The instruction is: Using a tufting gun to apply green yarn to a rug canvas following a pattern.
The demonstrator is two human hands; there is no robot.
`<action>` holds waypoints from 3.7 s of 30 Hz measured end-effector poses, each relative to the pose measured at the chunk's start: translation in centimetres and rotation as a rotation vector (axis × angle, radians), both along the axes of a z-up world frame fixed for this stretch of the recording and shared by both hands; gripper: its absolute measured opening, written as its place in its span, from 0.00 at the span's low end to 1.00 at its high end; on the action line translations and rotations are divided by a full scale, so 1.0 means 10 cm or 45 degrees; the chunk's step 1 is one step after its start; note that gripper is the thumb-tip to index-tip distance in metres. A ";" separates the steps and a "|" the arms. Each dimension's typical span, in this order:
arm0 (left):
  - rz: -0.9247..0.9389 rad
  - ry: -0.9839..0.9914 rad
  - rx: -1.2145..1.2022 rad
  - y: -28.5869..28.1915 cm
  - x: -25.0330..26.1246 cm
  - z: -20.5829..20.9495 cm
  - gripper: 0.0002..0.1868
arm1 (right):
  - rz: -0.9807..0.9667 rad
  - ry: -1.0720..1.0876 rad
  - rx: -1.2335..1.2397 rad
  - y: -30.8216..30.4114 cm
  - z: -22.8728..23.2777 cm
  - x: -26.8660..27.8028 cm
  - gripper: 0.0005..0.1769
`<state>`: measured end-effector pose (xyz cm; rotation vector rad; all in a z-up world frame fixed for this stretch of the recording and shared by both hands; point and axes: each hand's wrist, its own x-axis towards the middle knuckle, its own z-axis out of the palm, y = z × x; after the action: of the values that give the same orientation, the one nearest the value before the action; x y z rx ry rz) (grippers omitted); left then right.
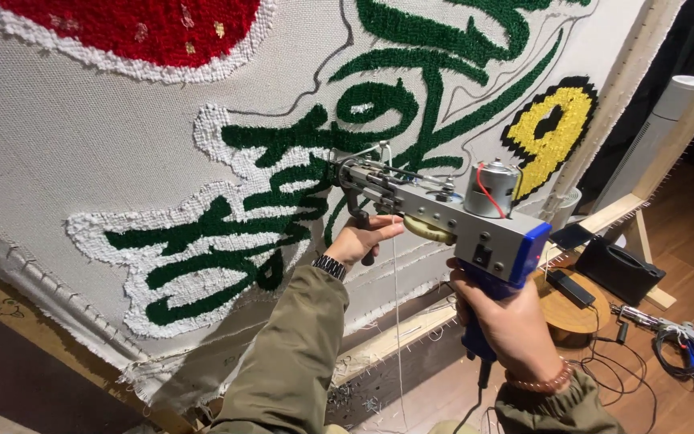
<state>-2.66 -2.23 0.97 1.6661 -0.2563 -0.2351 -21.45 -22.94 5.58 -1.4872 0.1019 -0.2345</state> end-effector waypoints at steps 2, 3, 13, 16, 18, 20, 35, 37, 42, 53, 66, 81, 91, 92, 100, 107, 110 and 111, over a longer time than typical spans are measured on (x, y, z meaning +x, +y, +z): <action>0.048 0.040 -0.015 0.01 0.08 -0.01 0.18 | -0.033 0.049 -0.047 0.06 0.07 0.05 0.21; 0.075 0.056 0.003 0.03 0.13 0.00 0.18 | -0.108 0.187 -0.130 0.10 0.11 0.07 0.25; 0.171 0.141 -0.017 0.13 0.43 -0.13 0.17 | -0.237 0.464 -0.413 0.25 0.11 0.18 0.36; 0.123 -0.051 -0.045 0.13 0.49 -0.13 0.12 | -0.103 0.189 -0.126 0.19 -0.08 0.31 0.13; 0.117 -0.076 -0.028 0.15 0.44 -0.04 0.14 | -0.089 0.153 -0.136 0.22 -0.04 0.28 0.11; 0.112 -0.106 -0.011 0.18 0.41 0.06 0.16 | -0.075 0.112 -0.145 0.28 0.02 0.26 0.10; -0.009 0.017 -0.102 0.15 0.27 0.18 0.30 | -0.089 0.005 0.106 0.22 0.05 0.06 0.10; -0.024 0.103 -0.085 0.08 0.10 0.20 0.13 | -0.001 -0.149 0.174 0.06 -0.06 -0.02 0.08; -0.151 0.060 -0.014 -0.03 -0.19 0.28 0.14 | -0.102 -0.080 0.215 -0.05 -0.03 -0.27 0.10; -0.258 -0.095 -0.176 -0.30 -0.24 0.15 0.29 | -0.189 -0.104 0.305 -0.23 -0.01 -0.55 0.09; -0.332 -0.274 0.259 -0.50 -0.43 0.29 0.18 | -0.187 -0.049 0.351 -0.53 -0.15 -0.66 0.09; -0.407 -0.065 -0.025 -0.40 -0.49 0.06 0.16 | -0.124 -0.100 0.367 -0.57 -0.31 -0.64 0.09; -0.372 -0.139 0.132 -0.26 -0.28 -0.24 0.10 | -0.055 -0.055 0.201 -0.42 -0.24 -0.60 0.08; -0.371 -0.139 0.132 -0.24 -0.35 -0.15 0.10 | -0.055 -0.055 0.201 -0.38 -0.20 -0.60 0.08; -0.264 0.083 -0.149 -0.19 -0.29 -0.15 0.16 | -0.012 -0.072 0.215 -0.28 -0.14 -0.48 0.08; -0.169 0.131 -0.117 -0.18 -0.15 -0.21 0.11 | -0.051 0.019 0.187 -0.24 -0.11 -0.37 0.12; -0.203 0.060 -0.085 -0.13 -0.14 -0.17 0.10 | -0.005 -0.009 0.203 -0.25 -0.17 -0.30 0.09; -0.204 0.041 -0.036 -0.12 -0.15 -0.14 0.11 | -0.021 -0.027 0.194 -0.22 -0.15 -0.29 0.09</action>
<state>-4.13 -3.47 -0.44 1.6138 -0.3682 -0.3768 -24.37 -25.18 4.08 -1.3327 0.1127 -0.2503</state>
